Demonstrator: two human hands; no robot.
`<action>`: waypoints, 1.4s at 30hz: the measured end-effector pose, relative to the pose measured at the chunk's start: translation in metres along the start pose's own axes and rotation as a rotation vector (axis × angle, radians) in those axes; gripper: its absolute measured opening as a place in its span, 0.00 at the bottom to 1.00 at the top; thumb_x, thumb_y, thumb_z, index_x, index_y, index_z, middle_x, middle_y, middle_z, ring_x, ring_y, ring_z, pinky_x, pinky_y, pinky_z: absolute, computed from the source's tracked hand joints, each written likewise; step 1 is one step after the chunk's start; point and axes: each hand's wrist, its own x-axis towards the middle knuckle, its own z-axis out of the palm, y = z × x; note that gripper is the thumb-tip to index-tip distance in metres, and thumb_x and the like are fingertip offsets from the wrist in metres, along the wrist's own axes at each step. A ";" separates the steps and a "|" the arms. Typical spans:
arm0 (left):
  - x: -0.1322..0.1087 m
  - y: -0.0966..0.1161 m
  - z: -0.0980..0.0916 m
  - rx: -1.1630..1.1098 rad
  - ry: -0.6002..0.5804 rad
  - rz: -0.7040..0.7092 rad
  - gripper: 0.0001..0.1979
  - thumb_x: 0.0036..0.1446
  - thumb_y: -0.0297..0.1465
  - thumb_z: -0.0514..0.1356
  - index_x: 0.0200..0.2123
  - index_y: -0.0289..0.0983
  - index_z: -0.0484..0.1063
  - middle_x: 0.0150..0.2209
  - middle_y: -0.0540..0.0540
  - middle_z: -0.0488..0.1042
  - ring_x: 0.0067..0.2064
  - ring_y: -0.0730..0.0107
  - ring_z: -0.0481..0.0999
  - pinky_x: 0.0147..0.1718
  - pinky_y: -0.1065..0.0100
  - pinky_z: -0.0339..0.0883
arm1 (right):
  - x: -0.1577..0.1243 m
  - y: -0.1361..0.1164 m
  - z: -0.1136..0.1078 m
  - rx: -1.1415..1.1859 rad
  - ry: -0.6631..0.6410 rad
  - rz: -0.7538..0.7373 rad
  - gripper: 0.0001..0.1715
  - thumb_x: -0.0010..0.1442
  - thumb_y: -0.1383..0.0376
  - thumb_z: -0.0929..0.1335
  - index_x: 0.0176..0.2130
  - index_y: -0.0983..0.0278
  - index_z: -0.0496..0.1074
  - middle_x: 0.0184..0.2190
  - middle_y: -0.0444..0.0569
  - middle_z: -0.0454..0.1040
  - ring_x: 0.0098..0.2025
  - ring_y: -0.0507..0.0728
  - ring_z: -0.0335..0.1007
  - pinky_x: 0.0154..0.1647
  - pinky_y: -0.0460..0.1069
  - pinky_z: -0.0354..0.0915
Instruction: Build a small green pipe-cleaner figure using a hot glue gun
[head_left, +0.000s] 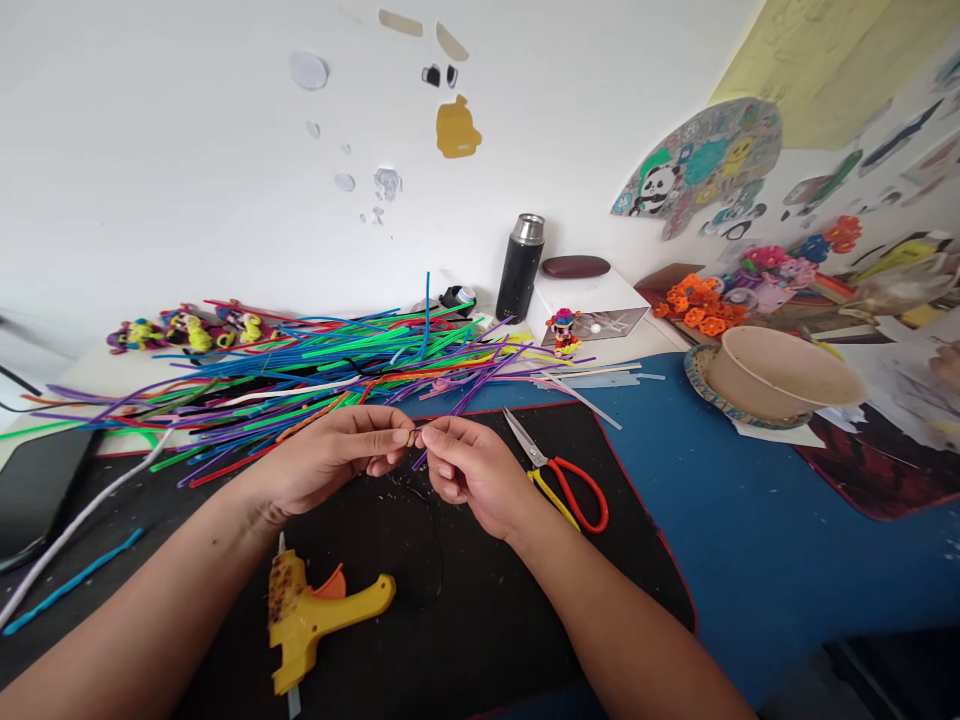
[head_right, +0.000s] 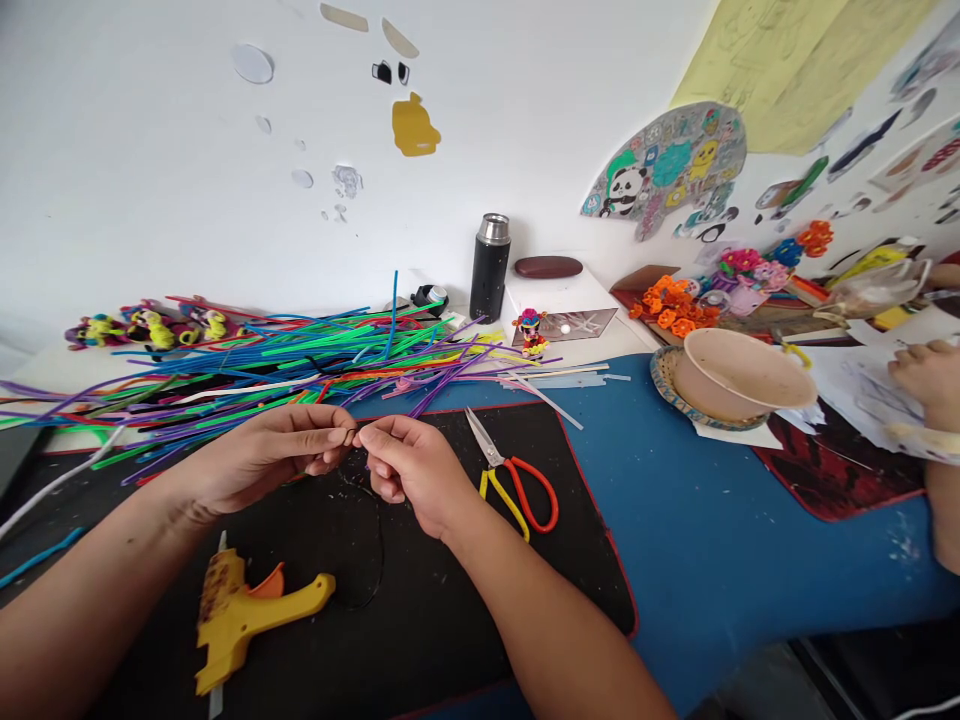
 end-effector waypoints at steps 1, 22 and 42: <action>0.000 0.001 0.001 0.027 0.025 0.010 0.23 0.53 0.50 0.77 0.32 0.36 0.80 0.27 0.49 0.71 0.29 0.72 0.65 0.28 0.70 0.61 | 0.000 0.000 0.000 -0.001 0.001 0.001 0.28 0.54 0.46 0.82 0.38 0.64 0.75 0.21 0.34 0.63 0.19 0.46 0.55 0.21 0.46 0.40; -0.025 0.011 0.022 0.959 0.336 0.286 0.20 0.67 0.52 0.61 0.36 0.42 0.81 0.32 0.50 0.81 0.32 0.65 0.75 0.31 0.66 0.63 | 0.000 -0.001 0.002 0.013 0.029 -0.009 0.28 0.54 0.47 0.82 0.34 0.63 0.72 0.20 0.34 0.62 0.18 0.46 0.54 0.20 0.46 0.39; -0.032 0.014 0.037 1.232 0.388 0.372 0.17 0.70 0.41 0.55 0.34 0.41 0.79 0.32 0.46 0.82 0.32 0.63 0.78 0.32 0.64 0.63 | -0.001 0.001 0.001 -0.011 0.015 -0.002 0.29 0.53 0.46 0.82 0.36 0.63 0.73 0.20 0.34 0.62 0.19 0.46 0.54 0.21 0.46 0.40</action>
